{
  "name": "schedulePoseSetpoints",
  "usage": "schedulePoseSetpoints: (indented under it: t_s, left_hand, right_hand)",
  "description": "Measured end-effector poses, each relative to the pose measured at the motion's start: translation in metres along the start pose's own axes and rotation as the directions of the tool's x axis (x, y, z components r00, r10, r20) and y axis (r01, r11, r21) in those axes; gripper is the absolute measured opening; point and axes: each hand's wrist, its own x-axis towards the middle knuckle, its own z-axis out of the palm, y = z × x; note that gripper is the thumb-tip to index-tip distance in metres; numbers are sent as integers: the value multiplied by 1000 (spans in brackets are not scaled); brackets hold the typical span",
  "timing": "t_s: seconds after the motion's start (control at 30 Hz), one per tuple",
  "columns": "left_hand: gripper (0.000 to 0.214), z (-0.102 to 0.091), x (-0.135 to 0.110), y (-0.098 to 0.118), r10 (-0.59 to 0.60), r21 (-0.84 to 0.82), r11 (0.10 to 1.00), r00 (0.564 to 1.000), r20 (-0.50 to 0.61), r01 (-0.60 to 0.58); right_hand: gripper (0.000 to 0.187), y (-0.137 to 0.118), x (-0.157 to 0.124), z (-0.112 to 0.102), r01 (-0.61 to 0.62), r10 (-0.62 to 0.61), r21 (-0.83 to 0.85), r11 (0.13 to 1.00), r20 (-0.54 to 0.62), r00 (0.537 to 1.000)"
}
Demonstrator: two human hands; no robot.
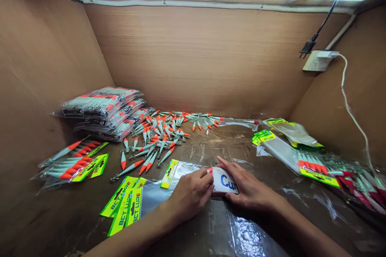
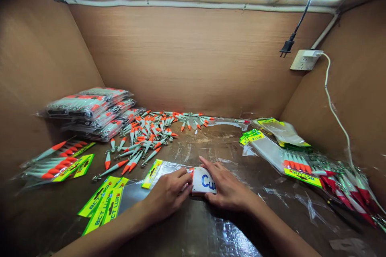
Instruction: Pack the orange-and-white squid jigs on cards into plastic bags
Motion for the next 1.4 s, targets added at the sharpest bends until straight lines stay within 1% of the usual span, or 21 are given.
schedulePoseSetpoints:
  t_s: [0.07,0.13,0.27,0.33,0.47,0.57,0.67,0.77,0.87,0.93,0.97,1.03,1.07,1.1,1.13,1.2,1.23,1.27,1.4]
  left_hand:
    - [6,5,0,2,53,-2,999,999,12,-52]
    - [6,8,0,2,88,-16,996,996,0,-88]
    - [5,11,0,1,127,-40,991,988,-83,-130]
    - [9,9,-1,2,125,-69,989,987,-100,-132]
    - [24,7,-1,4,163,-105,981,986,-25,-165]
    - [33,11,-2,4,220,-74,973,975,29,-217]
    - [45,16,-5,4,265,-28,964,961,75,-263]
    - [56,16,-9,7,290,-14,957,950,119,-290]
    - [65,10,-9,10,315,-57,949,937,151,-310]
    - [66,4,-7,5,299,-95,953,945,130,-288]
    - [64,1,-5,0,264,-102,962,960,98,-254]
    - [65,-4,-1,-16,136,-95,986,991,16,-134]
    - [67,-6,0,-25,60,-90,994,998,1,-59]
    - [71,-7,1,-34,-3,-92,996,1000,23,5]
    - [76,-7,1,-42,-44,-96,994,996,80,52]
    - [77,-6,0,-53,-77,-92,991,977,197,97]
    - [76,-5,-1,-55,-79,-89,991,971,228,101]
    - [75,-3,-2,-55,-74,-89,991,969,235,97]
    - [79,5,-3,-48,-41,-127,990,983,178,64]
  right_hand:
    - [97,-3,-1,-1,23,-23,-31,999,-5,1000]
    - [93,-6,-2,-2,60,-60,-74,995,-5,998]
    - [75,-12,-3,-5,101,-98,-149,984,29,995]
    - [72,-14,-3,-6,101,-97,-160,982,33,995]
    - [72,-10,-4,-6,57,-51,-154,986,46,998]
    - [78,-2,-4,-4,32,-23,-145,989,66,998]
    - [83,4,-3,-2,21,-13,-152,988,57,998]
    - [76,6,-2,-1,28,-23,-162,986,32,999]
    - [71,7,-1,1,47,-47,-132,990,5,999]
    - [72,10,0,0,53,-54,-96,994,-5,999]
    - [73,11,1,0,50,-51,-82,995,-7,999]
    - [78,16,1,-2,37,-38,-66,997,-8,999]
    - [80,18,1,-3,31,-32,-63,998,-8,999]
    - [81,20,1,-3,25,-26,-61,998,-7,1000]
    - [83,21,1,-4,21,-22,-60,998,-6,1000]
    - [87,22,1,-3,14,-15,-60,998,-3,1000]
    - [88,22,1,-1,6,-6,-62,998,-2,1000]
    - [90,21,1,1,-6,6,-65,998,-4,1000]
    - [93,21,5,9,-34,32,-63,997,-25,999]
